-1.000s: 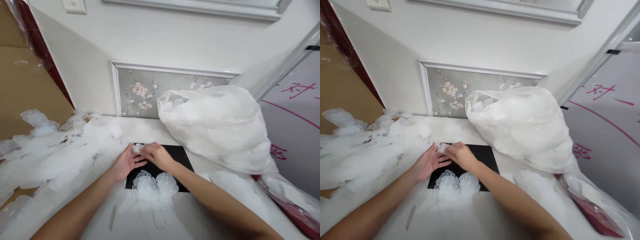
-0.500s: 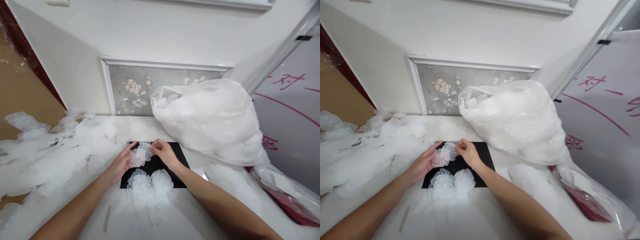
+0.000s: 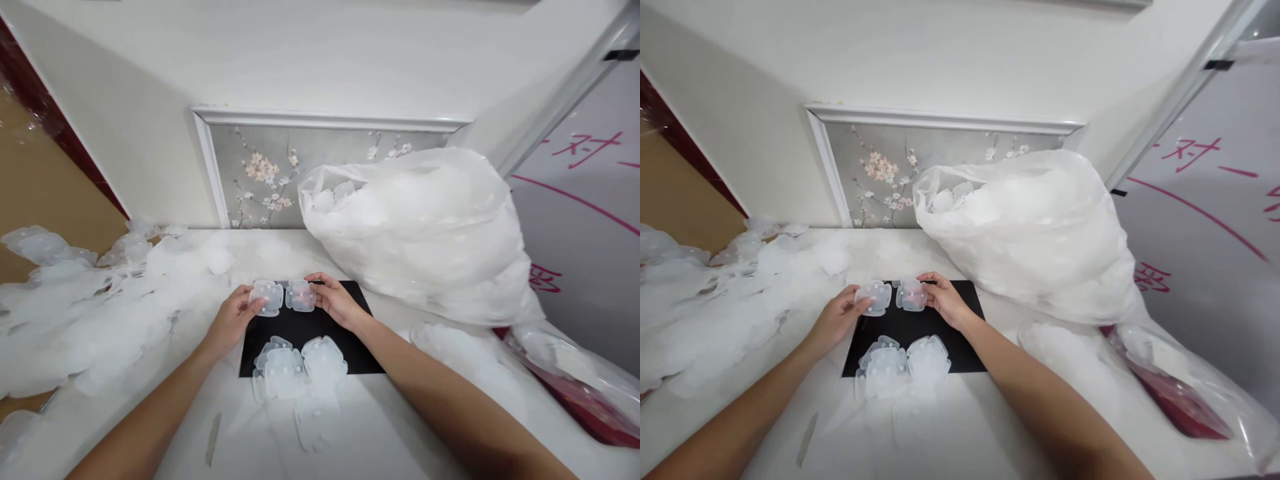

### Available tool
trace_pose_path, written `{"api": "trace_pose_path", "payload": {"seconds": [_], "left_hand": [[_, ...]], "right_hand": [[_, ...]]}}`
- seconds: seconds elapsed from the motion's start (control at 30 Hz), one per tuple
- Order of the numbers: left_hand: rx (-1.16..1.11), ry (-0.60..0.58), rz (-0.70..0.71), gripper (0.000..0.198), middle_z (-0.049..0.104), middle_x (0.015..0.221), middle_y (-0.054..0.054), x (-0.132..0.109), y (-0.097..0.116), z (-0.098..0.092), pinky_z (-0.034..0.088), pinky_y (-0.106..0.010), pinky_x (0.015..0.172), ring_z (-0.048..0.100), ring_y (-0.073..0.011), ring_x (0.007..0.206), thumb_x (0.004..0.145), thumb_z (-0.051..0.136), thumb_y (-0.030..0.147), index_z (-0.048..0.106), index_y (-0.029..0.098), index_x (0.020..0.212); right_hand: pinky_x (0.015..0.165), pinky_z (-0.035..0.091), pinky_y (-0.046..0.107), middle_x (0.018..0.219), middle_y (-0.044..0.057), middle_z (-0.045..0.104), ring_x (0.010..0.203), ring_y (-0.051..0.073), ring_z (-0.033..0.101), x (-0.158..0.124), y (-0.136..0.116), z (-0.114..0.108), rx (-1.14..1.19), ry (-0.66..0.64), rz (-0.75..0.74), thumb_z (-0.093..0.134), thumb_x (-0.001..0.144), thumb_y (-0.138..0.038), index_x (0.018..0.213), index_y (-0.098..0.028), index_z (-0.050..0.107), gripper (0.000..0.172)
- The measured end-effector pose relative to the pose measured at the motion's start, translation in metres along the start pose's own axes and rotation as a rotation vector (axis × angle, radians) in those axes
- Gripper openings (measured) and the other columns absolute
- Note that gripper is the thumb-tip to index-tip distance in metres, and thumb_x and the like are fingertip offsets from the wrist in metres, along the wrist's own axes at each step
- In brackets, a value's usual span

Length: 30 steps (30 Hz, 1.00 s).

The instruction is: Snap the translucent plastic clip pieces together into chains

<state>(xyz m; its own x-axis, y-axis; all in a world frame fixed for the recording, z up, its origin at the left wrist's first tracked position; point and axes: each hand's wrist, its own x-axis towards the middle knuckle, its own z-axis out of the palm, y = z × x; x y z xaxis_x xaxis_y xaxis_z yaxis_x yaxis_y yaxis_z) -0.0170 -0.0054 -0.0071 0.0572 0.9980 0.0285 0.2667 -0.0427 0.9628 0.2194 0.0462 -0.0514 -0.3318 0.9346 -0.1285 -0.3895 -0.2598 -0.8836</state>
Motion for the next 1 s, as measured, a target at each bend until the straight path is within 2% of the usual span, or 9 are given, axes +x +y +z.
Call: {"api": "trace_pose_path", "payload": {"seconds": [0.07,0.13,0.23,0.3,0.37,0.5,0.6,0.8,1.0], "left_hand": [[-0.037,0.019,-0.035,0.023,0.069,0.102,-0.007,0.0010,-0.0018,0.0016,0.047,-0.034,0.093,0.062,-0.0273,0.103,0.076,0.073,0.041,0.072,0.018,0.075],[-0.194,-0.029,-0.124,0.024,0.072,0.100,-0.008,0.0017,-0.0030,0.0031,0.047,-0.036,0.096,0.064,-0.0267,0.103,0.077,0.073,0.040,0.072,0.017,0.086],[-0.432,-0.093,-0.262,0.028,0.074,0.104,-0.008,0.0017,-0.0028,0.0050,0.051,-0.037,0.096,0.067,-0.0244,0.103,0.076,0.074,0.023,0.069,0.017,0.103],[-0.511,-0.111,-0.328,0.033,0.074,0.106,-0.008,0.0014,-0.0013,0.0057,0.052,-0.036,0.095,0.068,-0.0229,0.101,0.074,0.072,0.011,0.067,0.017,0.107],[-0.573,-0.131,-0.383,0.034,0.075,0.106,-0.009,0.0014,0.0003,0.0062,0.053,-0.038,0.095,0.070,-0.0226,0.098,0.075,0.068,0.007,0.066,0.016,0.108],[-0.685,-0.126,-0.431,0.024,0.075,0.106,-0.013,0.0035,0.0019,0.0063,0.053,-0.041,0.096,0.071,-0.0239,0.097,0.088,0.059,0.023,0.063,0.014,0.110],[-0.730,-0.126,-0.465,0.029,0.075,0.103,-0.014,0.0052,0.0020,0.0058,0.052,-0.041,0.095,0.071,-0.0240,0.095,0.095,0.051,0.035,0.062,0.013,0.110],[-0.769,-0.097,-0.468,0.032,0.075,0.100,-0.014,0.0052,0.0030,0.0066,0.054,-0.040,0.093,0.071,-0.0211,0.091,0.099,0.040,0.037,0.062,0.013,0.104],[-0.770,-0.116,-0.461,0.033,0.074,0.102,-0.015,0.0055,0.0011,0.0059,0.052,-0.041,0.095,0.071,-0.0229,0.093,0.098,0.042,0.039,0.061,0.013,0.107]], "right_hand": [[0.065,0.052,0.030,0.073,-0.002,0.069,0.066,0.017,0.070,-0.0004,-0.0002,0.0002,-0.003,-0.004,0.002,0.076,0.066,-0.031,0.088,-0.023,0.058,0.030],[0.065,0.052,0.029,0.072,-0.002,0.070,0.066,0.016,0.069,-0.0008,0.0000,0.0007,-0.007,-0.012,0.006,0.075,0.066,-0.031,0.088,-0.023,0.059,0.028],[0.064,0.052,0.029,0.070,-0.002,0.068,0.065,0.016,0.068,-0.0009,0.0013,0.0013,-0.005,-0.019,0.008,0.074,0.068,-0.032,0.087,-0.022,0.060,0.026],[0.064,0.052,0.029,0.071,-0.002,0.068,0.065,0.015,0.067,-0.0008,0.0024,0.0013,-0.005,-0.023,0.006,0.073,0.069,-0.033,0.088,-0.022,0.061,0.025],[0.065,0.052,0.029,0.071,-0.002,0.068,0.065,0.015,0.067,-0.0006,0.0029,0.0009,-0.008,-0.027,0.006,0.072,0.070,-0.033,0.089,-0.022,0.061,0.025],[0.065,0.052,0.029,0.069,-0.002,0.067,0.063,0.015,0.067,-0.0005,0.0027,-0.0002,-0.014,-0.036,0.009,0.071,0.071,-0.032,0.088,-0.022,0.062,0.022],[0.066,0.052,0.029,0.071,-0.002,0.067,0.063,0.015,0.067,-0.0004,0.0025,-0.0005,-0.016,-0.042,0.008,0.070,0.073,-0.032,0.089,-0.022,0.062,0.021],[0.068,0.053,0.030,0.070,-0.002,0.068,0.063,0.015,0.067,-0.0004,0.0026,-0.0002,-0.003,-0.044,0.004,0.071,0.070,-0.032,0.087,-0.022,0.062,0.022],[0.068,0.054,0.030,0.072,-0.001,0.069,0.063,0.015,0.067,-0.0012,0.0023,-0.0001,0.002,-0.047,0.006,0.071,0.072,-0.031,0.088,-0.022,0.062,0.020]]}}
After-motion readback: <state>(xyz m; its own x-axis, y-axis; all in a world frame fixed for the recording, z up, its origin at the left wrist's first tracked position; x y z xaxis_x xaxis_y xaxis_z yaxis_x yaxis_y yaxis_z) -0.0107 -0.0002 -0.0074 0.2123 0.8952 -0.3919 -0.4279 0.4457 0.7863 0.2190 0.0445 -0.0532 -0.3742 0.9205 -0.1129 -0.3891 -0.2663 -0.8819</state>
